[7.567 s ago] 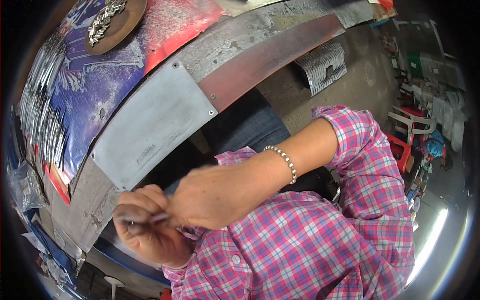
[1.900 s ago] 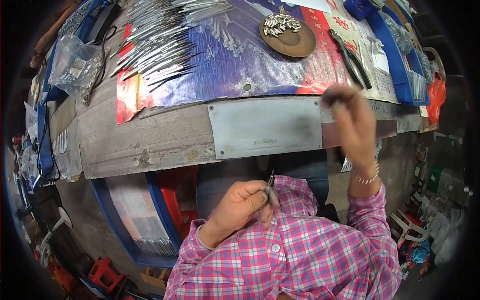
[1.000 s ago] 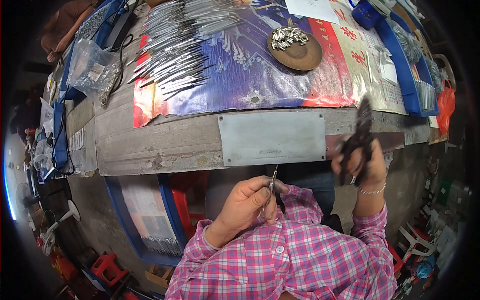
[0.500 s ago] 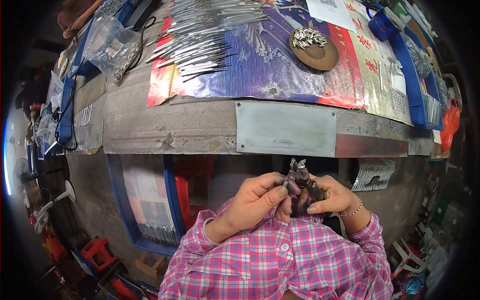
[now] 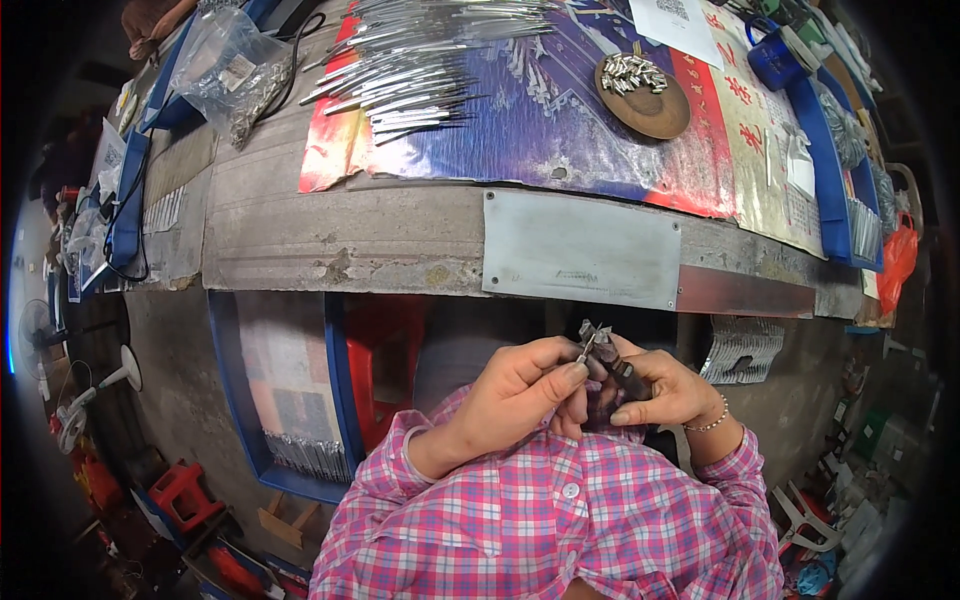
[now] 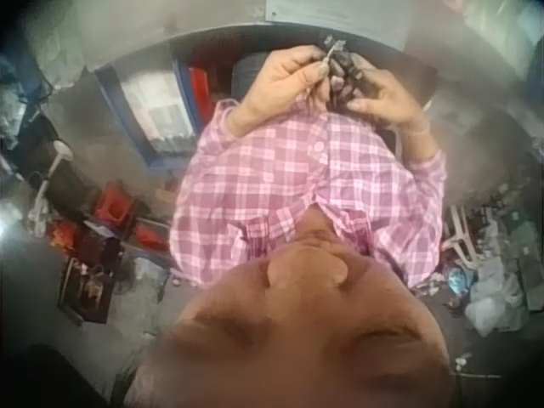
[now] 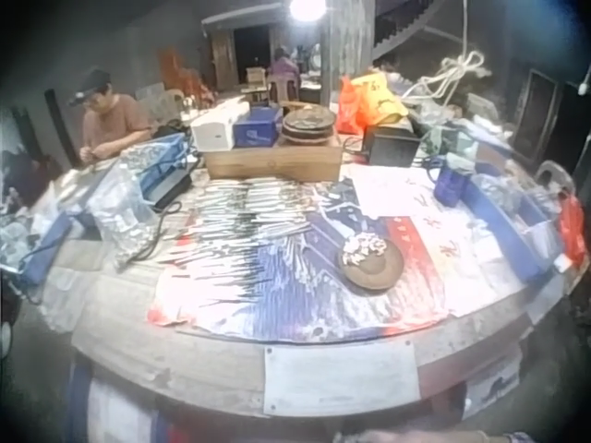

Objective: The person assembles metal components by fitting small caps onto metal rods by hand, crimping the joints with pliers, and placing the finished rods into a tray.

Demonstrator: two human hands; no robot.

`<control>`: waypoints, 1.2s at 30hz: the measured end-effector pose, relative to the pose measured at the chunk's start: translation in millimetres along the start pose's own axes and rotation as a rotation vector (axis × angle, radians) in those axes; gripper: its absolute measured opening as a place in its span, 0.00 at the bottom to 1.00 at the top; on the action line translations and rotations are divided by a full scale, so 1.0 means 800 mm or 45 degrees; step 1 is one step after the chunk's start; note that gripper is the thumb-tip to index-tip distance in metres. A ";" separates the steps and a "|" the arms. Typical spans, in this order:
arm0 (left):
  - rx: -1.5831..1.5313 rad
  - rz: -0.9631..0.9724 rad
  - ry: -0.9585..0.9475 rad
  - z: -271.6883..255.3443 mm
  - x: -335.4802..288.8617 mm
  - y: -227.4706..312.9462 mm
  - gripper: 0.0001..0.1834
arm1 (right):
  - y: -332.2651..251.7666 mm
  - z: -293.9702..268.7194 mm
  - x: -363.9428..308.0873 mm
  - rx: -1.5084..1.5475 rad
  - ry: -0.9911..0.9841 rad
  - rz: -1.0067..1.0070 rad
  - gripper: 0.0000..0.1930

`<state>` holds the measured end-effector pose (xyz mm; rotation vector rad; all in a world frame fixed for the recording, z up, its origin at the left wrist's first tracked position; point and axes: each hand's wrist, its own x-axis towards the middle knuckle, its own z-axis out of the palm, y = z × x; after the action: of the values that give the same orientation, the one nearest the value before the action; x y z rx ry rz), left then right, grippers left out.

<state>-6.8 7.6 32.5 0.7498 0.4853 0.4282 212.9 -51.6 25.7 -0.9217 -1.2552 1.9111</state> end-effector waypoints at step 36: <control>0.584 -0.012 0.135 -0.007 0.006 -0.007 0.07 | 0.016 0.025 -0.004 -0.800 0.386 -0.059 0.13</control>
<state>-4.9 9.1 23.6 1.1698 0.6981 0.3517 196.1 -67.2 20.1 -1.4169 -1.6934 1.2778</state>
